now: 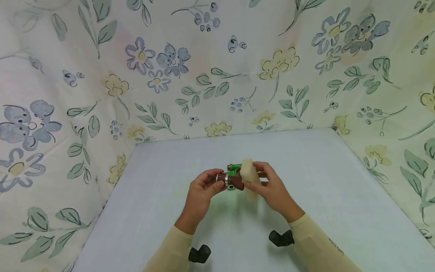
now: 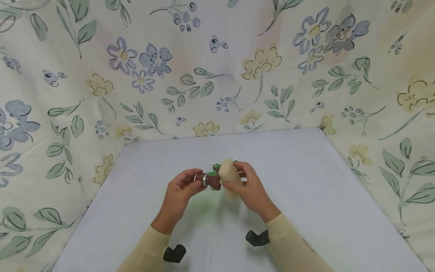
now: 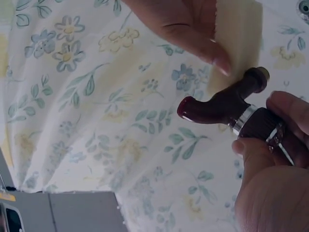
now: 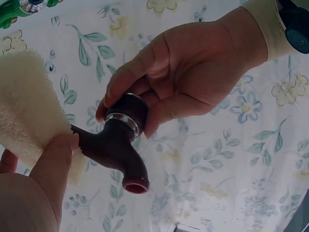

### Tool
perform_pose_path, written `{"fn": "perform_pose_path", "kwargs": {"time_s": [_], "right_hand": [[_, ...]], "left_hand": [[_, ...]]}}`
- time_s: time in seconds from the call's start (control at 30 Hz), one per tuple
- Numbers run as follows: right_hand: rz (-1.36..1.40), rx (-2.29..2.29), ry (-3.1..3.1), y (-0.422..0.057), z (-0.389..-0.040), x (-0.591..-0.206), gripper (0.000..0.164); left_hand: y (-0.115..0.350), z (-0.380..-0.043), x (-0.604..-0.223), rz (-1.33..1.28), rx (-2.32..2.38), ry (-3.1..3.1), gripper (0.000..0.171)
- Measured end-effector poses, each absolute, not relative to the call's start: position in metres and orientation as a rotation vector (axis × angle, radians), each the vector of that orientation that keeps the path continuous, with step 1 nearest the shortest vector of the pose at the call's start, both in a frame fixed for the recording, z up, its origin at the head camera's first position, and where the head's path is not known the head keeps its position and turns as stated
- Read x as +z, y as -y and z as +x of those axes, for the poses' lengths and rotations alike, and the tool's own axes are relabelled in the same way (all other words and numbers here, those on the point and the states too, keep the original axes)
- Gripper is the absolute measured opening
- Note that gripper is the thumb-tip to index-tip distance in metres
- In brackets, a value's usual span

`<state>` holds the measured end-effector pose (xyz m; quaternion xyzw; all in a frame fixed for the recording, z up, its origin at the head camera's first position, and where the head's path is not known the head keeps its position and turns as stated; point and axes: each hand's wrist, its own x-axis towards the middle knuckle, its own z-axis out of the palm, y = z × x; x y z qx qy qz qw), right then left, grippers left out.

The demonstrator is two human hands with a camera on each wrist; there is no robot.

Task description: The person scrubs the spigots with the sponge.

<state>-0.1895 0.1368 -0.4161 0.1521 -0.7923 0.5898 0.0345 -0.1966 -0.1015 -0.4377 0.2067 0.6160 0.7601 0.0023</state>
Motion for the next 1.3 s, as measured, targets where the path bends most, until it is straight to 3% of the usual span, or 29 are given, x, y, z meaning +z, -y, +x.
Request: {"fn": "perform_pose_path", "kwargs": {"time_s": [0.27, 0.57, 0.83, 1.3], "right_hand": [[0.378, 1.822, 2.486, -0.139, -0.192, -0.417, 0.058], [0.504, 1.89, 2.453, -0.135, -0.189, -0.421, 0.057], [0.675, 1.966, 2.413, -0.14, -0.204, -0.448, 0.05], [0.789, 2.196, 2.271, -0.14, -0.195, -0.439, 0.049]], "left_hand": [[0.101, -0.197, -0.438, 0.667, 2.37, -1.939, 0.037], [0.102, -0.201, -0.441, 0.647, 2.382, -1.96, 0.035], [0.105, -0.203, -0.444, 0.617, 2.383, -1.957, 0.035], [0.104, -0.209, -0.449, 0.545, 2.409, -2.112, 0.036]]}}
